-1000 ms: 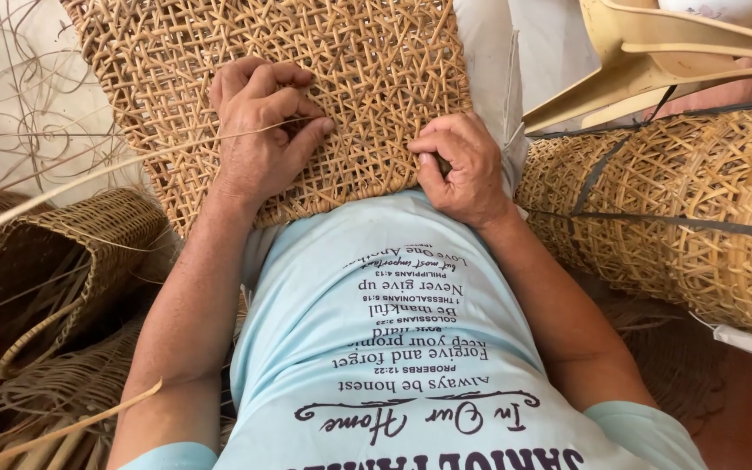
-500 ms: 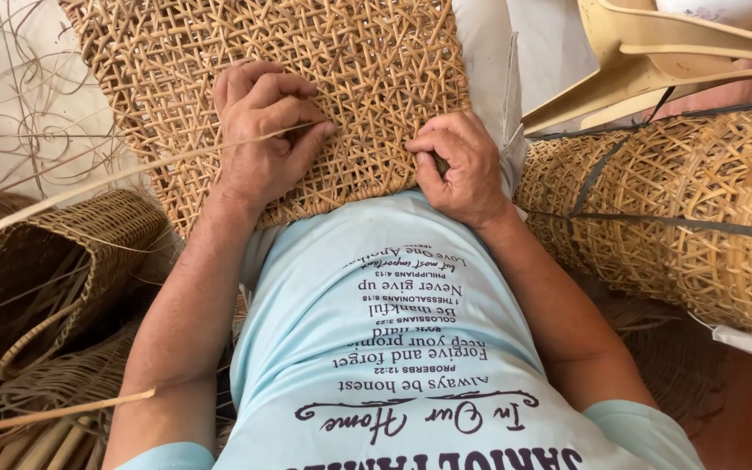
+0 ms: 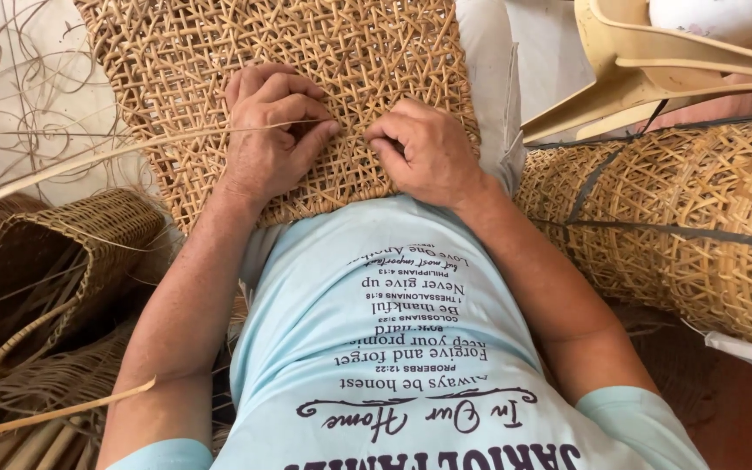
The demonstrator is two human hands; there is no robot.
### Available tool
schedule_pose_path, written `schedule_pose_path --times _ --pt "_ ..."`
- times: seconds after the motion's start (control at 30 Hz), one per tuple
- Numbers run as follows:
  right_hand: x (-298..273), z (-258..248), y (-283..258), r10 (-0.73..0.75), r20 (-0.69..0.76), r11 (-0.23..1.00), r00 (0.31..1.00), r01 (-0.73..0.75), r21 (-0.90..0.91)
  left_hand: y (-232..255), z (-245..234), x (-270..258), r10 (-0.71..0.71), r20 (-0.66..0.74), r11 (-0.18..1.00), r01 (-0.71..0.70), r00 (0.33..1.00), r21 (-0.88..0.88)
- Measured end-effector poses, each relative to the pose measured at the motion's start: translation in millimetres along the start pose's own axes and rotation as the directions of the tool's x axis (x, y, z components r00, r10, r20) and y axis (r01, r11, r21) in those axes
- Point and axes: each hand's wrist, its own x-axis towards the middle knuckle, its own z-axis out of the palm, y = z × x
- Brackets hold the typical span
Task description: Weaving thin rattan strips into a rectangular mat structure by hand.
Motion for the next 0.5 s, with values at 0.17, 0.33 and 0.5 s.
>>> schedule_pose_path --times 0.17,0.33,0.5 --pt "7.3 -6.3 2.4 0.061 0.088 0.995 0.994 -0.068 0.079 0.0 -1.4 1.3 0.001 0.003 1.000 -0.001 1.000 -0.013" --pt "16.7 -12.4 3.5 0.090 0.177 0.991 0.980 -0.107 0.086 -0.4 -1.6 2.2 -0.007 0.001 0.999 0.007 1.000 -0.039" --pt "19.2 -2.6 2.5 0.063 0.192 0.995 0.979 -0.045 -0.094 -3.3 -1.1 2.5 0.009 0.012 0.995 -0.008 1.000 -0.102"
